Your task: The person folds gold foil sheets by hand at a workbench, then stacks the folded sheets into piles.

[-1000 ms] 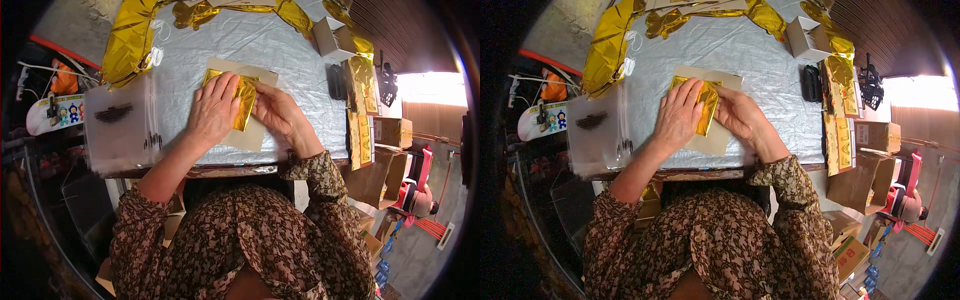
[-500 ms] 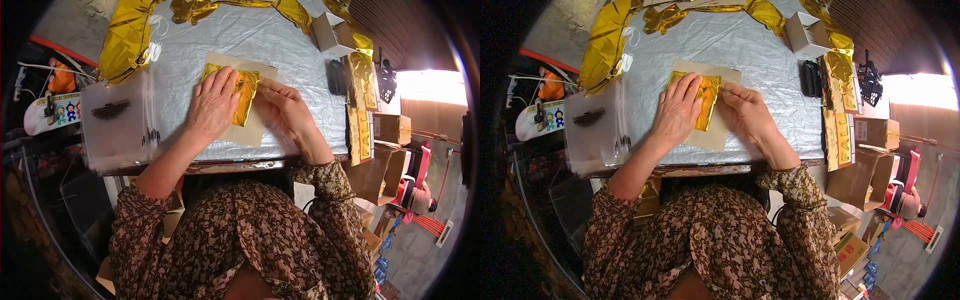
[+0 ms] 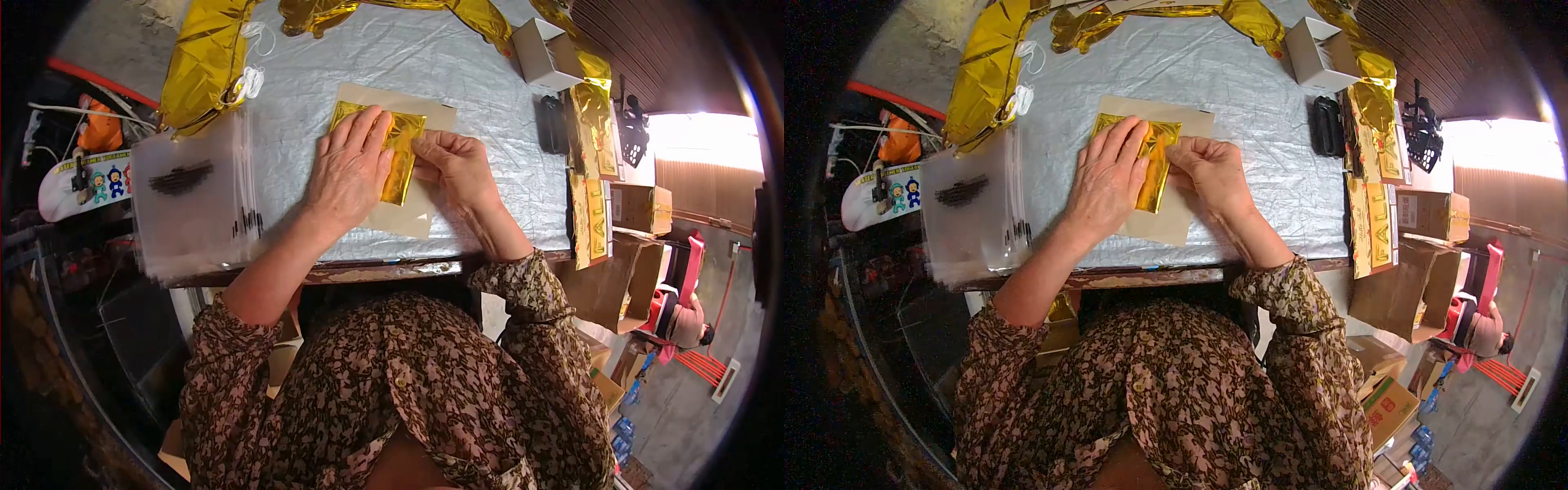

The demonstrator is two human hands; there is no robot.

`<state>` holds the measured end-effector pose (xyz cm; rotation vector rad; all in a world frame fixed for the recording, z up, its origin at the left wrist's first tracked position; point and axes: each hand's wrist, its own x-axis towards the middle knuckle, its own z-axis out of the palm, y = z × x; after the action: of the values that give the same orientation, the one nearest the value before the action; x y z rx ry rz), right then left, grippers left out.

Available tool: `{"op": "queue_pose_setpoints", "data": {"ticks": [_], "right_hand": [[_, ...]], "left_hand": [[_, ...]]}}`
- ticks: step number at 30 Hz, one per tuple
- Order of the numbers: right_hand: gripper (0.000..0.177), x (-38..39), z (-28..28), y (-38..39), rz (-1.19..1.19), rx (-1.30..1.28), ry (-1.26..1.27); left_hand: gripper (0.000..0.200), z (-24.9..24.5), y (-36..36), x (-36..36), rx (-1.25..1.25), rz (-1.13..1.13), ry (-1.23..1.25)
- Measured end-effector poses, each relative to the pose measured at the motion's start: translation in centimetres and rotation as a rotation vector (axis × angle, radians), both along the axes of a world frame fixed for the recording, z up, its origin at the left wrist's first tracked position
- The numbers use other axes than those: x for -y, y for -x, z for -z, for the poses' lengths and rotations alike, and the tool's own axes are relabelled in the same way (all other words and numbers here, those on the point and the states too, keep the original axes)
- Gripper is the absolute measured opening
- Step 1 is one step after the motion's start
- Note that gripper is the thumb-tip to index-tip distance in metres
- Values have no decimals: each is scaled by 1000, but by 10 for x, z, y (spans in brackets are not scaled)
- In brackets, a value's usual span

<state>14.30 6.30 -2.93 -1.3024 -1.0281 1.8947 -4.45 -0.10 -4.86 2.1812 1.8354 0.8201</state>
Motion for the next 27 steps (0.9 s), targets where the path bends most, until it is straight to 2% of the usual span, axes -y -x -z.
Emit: {"op": "queue_pose_setpoints", "data": {"ticks": [4, 11, 14, 16, 17, 19, 20, 22, 23, 25, 26, 27], "right_hand": [[22, -2, 3, -1, -12, -40, 86], [23, -6, -13, 3, -73, -15, 44], [26, -10, -23, 3, -133, 124, 33], [33, -15, -22, -1, -271, 274, -71], [33, -16, -23, -1, -271, 274, -71], [29, -16, -28, 0, -321, 496, -170], [29, -15, -26, -4, -321, 496, -171], [22, -12, -26, -17, -365, 863, -655], [22, -7, -29, -22, -366, 864, -658], [11, 11, -48, -26, -174, 1233, -981], [12, 22, -54, -25, -131, 1058, -1141], [22, 26, -57, -19, -187, 936, -1268]], "left_hand": [[50, 0, 0, 0, 0, 2, -1], [52, 0, 0, -1, -46, -10, -4], [52, 0, 1, -1, -34, -3, 1], [52, 0, 0, -1, -42, -2, 0], [52, 1, 0, -1, -52, -4, 0], [53, 1, 0, -1, -47, -3, 4], [53, 2, -1, -1, -42, -1, 6], [53, 2, -2, -1, -55, -4, 1], [54, 1, -2, -1, -68, -10, -2], [54, 0, -1, -2, -63, -21, -1], [54, 1, -2, -1, -58, -15, 7], [54, 1, -3, -1, -60, -8, 9]]}}
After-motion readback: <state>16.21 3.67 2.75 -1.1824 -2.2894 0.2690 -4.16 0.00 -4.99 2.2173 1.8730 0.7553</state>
